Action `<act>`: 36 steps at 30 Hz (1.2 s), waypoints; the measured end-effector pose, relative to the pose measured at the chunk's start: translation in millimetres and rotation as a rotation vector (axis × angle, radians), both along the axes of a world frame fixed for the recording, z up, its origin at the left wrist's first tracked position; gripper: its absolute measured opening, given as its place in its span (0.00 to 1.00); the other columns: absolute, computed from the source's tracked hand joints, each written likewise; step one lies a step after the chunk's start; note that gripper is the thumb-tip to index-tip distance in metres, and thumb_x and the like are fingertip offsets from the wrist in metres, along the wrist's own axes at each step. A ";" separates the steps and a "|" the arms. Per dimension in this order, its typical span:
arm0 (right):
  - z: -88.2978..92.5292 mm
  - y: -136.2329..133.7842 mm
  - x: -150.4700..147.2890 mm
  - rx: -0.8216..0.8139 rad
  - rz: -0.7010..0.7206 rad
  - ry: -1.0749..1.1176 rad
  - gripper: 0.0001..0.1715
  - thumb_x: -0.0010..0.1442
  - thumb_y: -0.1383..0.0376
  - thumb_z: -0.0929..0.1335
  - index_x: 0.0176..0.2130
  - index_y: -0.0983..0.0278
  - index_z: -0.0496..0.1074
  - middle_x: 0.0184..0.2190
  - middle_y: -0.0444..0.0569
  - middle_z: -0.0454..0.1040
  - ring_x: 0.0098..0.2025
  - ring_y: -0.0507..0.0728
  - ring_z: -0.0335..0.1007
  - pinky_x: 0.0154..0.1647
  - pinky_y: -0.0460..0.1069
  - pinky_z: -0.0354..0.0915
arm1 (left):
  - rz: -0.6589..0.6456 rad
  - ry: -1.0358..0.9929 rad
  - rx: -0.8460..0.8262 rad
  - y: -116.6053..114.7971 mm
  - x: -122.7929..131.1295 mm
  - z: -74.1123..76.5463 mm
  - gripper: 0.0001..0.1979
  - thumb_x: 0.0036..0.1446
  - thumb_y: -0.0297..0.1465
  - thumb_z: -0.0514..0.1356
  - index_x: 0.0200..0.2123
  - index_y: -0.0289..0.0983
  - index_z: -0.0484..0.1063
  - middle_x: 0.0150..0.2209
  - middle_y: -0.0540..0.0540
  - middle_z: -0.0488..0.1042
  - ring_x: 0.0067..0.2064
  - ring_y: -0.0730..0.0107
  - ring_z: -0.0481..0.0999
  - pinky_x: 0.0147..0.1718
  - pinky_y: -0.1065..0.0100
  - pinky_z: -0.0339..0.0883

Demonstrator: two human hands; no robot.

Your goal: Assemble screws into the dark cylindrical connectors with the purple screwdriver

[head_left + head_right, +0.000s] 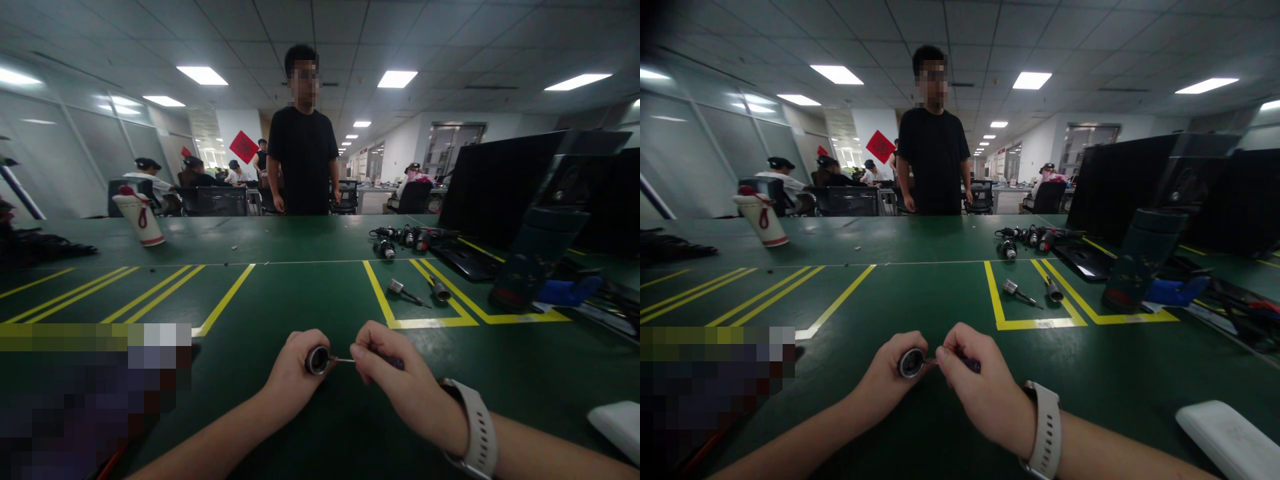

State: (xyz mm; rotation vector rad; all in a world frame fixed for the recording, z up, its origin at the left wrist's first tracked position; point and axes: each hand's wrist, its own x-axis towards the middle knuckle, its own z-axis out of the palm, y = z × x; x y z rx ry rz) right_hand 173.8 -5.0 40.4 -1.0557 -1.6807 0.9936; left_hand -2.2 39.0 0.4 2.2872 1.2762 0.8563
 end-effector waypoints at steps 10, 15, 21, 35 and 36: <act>-9.6 9.5 0.7 -0.304 0.012 0.360 0.12 0.57 0.63 0.65 0.24 0.64 0.62 0.16 0.38 0.62 0.19 0.47 0.55 0.19 0.43 0.47 | -0.021 -0.091 -0.061 2.0 -1.3 -3.2 0.09 0.48 0.30 0.61 0.23 0.38 0.62 0.24 0.53 0.65 0.28 0.70 0.65 0.28 0.69 0.58; -9.4 8.9 0.2 -0.253 0.000 0.362 0.12 0.57 0.63 0.65 0.24 0.64 0.62 0.16 0.38 0.62 0.19 0.47 0.55 0.19 0.43 0.48 | -0.028 -0.139 -0.099 2.6 -2.1 -4.1 0.09 0.49 0.31 0.60 0.23 0.38 0.62 0.24 0.54 0.64 0.28 0.71 0.65 0.27 0.70 0.58; -7.1 5.4 1.6 -0.126 -0.034 0.260 0.12 0.59 0.63 0.64 0.24 0.64 0.62 0.18 0.38 0.61 0.21 0.48 0.56 0.21 0.44 0.52 | -0.023 -0.206 -0.131 -0.6 0.6 -0.1 0.09 0.48 0.30 0.61 0.22 0.38 0.62 0.23 0.55 0.62 0.26 0.73 0.63 0.25 0.71 0.58; -10.9 -0.7 3.3 0.090 -0.037 0.125 0.13 0.61 0.61 0.62 0.26 0.63 0.62 0.21 0.41 0.61 0.24 0.51 0.57 0.25 0.47 0.55 | -0.049 -0.487 -0.282 1.1 -1.2 3.5 0.08 0.48 0.29 0.62 0.24 0.38 0.63 0.23 0.56 0.63 0.25 0.75 0.63 0.23 0.73 0.56; -11.3 -1.2 3.2 0.095 -0.039 0.129 0.13 0.61 0.61 0.62 0.26 0.63 0.62 0.21 0.41 0.61 0.24 0.51 0.57 0.25 0.47 0.55 | -0.042 -0.492 -0.287 1.0 -1.0 3.2 0.08 0.48 0.29 0.62 0.24 0.38 0.63 0.23 0.56 0.63 0.25 0.75 0.63 0.23 0.74 0.56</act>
